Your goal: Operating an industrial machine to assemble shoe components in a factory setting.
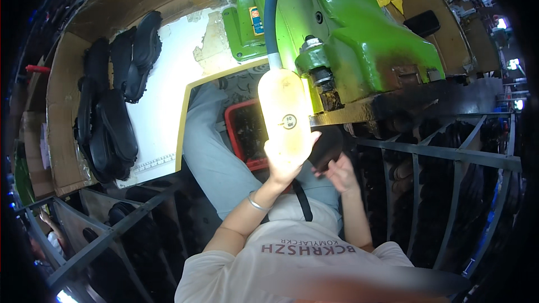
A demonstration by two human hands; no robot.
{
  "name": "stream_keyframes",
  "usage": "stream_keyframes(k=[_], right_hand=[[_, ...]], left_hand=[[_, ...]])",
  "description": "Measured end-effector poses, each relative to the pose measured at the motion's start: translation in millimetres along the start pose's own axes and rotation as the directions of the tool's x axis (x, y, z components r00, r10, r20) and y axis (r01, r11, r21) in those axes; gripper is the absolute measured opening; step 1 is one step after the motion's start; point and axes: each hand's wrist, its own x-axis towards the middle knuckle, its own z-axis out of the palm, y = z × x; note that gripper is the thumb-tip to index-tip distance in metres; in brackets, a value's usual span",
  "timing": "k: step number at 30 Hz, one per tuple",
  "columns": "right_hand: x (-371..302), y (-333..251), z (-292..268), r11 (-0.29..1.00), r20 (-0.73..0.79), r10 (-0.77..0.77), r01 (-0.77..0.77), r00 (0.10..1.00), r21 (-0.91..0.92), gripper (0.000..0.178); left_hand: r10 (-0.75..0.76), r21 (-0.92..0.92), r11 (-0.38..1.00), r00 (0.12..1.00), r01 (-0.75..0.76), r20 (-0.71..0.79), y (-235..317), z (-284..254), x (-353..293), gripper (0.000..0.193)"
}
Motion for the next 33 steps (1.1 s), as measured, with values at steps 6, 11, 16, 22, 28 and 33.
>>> stream_keyframes(k=[6, 11, 16, 22, 28, 33], right_hand=[[-25, 38, 40, 0.977, -0.023, -0.028, 0.032, 0.999, 0.211, 0.032], [-36, 14, 39, 0.994, -0.036, -0.1, 0.101, 0.994, 0.029, 0.034], [-28, 32, 37, 0.996, -0.01, 0.038, -0.037, 0.999, 0.082, 0.028], [-34, 33, 46, 0.995, -0.012, 0.017, -0.015, 1.0, 0.1, 0.026], [-42, 14, 39, 0.999, -0.024, -0.021, 0.02, 1.0, -0.032, 0.026], [-28, 26, 47, 0.99, -0.034, 0.043, -0.047, 0.999, -0.129, 0.027]], left_hand=[[0.208, 0.294, 0.932, 0.977, -0.213, 0.048, 16, 7, 23, 0.012], [-0.015, -0.02, 1.0, 0.995, 0.013, -0.101, -14, -10, 0, 0.009], [0.166, 0.349, 0.922, 0.985, -0.17, 0.044, 0, 8, 11, 0.014], [0.115, 0.245, 0.963, 0.993, -0.115, 0.018, 31, 16, 25, 0.023], [0.141, 0.352, 0.929, 0.989, -0.116, -0.046, 4, -3, 7, 0.013], [0.028, 0.255, 0.966, 0.999, -0.034, 0.028, 14, -12, 8, 0.006]])
